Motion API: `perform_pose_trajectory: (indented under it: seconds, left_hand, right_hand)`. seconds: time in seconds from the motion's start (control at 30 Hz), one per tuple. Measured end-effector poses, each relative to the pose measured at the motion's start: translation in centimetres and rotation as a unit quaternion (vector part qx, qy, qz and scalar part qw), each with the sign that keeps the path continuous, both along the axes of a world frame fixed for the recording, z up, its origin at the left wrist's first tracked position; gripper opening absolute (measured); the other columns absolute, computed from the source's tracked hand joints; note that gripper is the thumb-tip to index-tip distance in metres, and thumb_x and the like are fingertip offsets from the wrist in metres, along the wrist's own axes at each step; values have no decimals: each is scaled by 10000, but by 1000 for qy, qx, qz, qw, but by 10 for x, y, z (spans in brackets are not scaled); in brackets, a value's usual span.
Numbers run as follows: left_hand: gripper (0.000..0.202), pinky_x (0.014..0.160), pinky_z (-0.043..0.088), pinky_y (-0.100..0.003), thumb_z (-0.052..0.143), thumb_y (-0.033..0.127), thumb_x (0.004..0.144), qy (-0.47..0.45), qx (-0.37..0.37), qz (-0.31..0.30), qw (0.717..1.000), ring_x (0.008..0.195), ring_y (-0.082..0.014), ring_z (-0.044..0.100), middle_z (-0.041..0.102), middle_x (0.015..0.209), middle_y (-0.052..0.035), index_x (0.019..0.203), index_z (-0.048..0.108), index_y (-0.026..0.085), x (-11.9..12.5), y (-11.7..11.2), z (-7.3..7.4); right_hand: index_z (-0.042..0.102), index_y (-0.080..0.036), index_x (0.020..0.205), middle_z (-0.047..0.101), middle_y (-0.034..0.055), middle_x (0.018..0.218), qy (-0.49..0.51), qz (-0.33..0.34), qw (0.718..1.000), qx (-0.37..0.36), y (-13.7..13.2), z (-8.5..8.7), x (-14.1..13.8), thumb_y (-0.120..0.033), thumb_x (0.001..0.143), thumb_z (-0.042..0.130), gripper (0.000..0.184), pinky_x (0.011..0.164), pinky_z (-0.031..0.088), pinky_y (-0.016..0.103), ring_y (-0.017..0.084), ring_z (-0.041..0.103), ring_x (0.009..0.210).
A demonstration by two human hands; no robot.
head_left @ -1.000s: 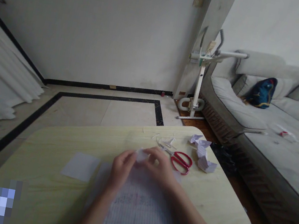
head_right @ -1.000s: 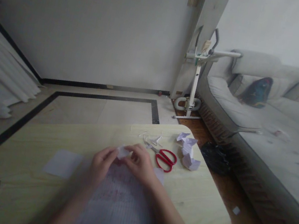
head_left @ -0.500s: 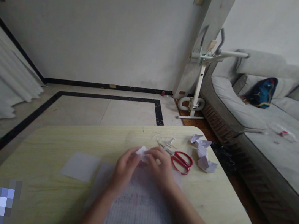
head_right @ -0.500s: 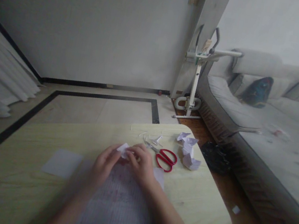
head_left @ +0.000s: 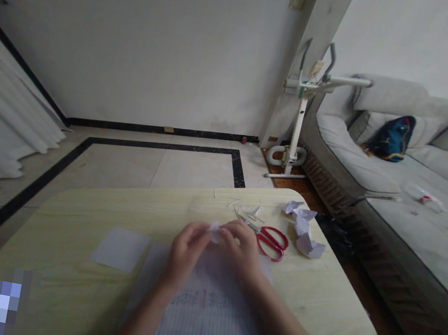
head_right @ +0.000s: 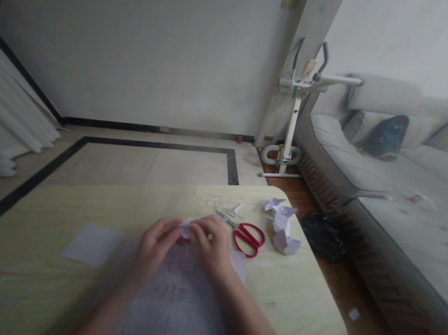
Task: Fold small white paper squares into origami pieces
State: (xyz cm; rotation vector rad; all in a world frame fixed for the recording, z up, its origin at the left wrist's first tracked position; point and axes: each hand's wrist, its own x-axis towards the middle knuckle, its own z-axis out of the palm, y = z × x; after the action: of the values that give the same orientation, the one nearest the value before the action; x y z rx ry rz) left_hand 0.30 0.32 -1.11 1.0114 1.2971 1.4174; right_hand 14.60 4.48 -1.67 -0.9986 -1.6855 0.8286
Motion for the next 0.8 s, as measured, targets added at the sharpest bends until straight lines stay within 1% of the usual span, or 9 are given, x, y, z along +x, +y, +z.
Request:
perform_pose_trajectory:
  seconds: [0.1, 0.2, 0.33, 0.43, 0.5, 0.6, 0.7, 0.8]
  left_hand:
    - [215, 668, 535, -254, 684, 330, 755, 17, 7, 13, 1000, 685, -158, 673, 713, 783, -37, 864, 671, 144, -2, 1, -1]
    - [191, 643, 524, -236, 686, 323, 749, 39, 6, 33, 999, 656, -153, 667, 710, 718, -28, 812, 687, 142, -3, 3, -1]
    - [189, 614, 521, -230, 695, 321, 726, 53, 7, 48, 997, 627, -153, 659, 708, 679, -26, 776, 704, 139, -6, 4, -1]
    - [195, 617, 525, -230, 699, 328, 722, 56, 12, 41, 998, 627, -152, 659, 711, 688, -26, 777, 704, 141, -7, 4, -3]
    - [205, 629, 530, -235, 706, 327, 715, 50, 14, 21, 998, 651, -158, 669, 722, 731, -31, 815, 706, 148, -7, 4, -4]
    - [225, 648, 531, -238, 709, 323, 708, 51, 13, 2, 999, 692, -167, 677, 735, 789, -40, 857, 714, 155, -8, 4, -3]
    - [200, 636, 523, -234, 705, 325, 704, 65, 1, 10, 998, 660, -163, 662, 726, 725, -33, 794, 720, 148, -8, 3, -2]
    - [183, 623, 514, -227, 704, 324, 702, 79, 5, 23, 997, 635, -155, 642, 709, 679, -22, 750, 718, 148, -8, 3, -1]
  right_hand:
    - [693, -187, 852, 663, 47, 786, 15, -4, 1000, -23, 0, -2, 1, -264, 832, 628, 103, 654, 467, 280, 172, 598, 724]
    - [685, -186, 923, 674, 38, 810, 34, -10, 998, -60, 0, -5, 1, -248, 789, 667, 149, 634, 474, 266, 158, 604, 698]
    - [690, -183, 863, 689, 40, 803, 54, -8, 994, -92, 1, -8, 0, -278, 785, 678, 124, 637, 482, 261, 159, 625, 708]
    - [692, -179, 822, 696, 38, 775, 62, 3, 993, -99, 1, -5, 1, -294, 793, 677, 119, 630, 481, 254, 159, 632, 701]
    - [691, -176, 787, 694, 33, 743, 47, 13, 994, -93, 1, 0, 2, -291, 798, 674, 117, 622, 475, 250, 155, 629, 682]
    - [690, -179, 756, 688, 23, 721, 11, 27, 997, -66, 1, 4, 4, -275, 806, 667, 110, 638, 467, 251, 152, 620, 677]
    - [684, -182, 734, 678, 15, 705, -1, 37, 998, -57, 1, 4, 4, -263, 810, 661, 113, 644, 464, 250, 146, 611, 672]
    - [668, -177, 780, 665, 17, 720, 36, 26, 995, -86, 1, 1, 2, -291, 796, 676, 115, 622, 473, 248, 145, 607, 667]
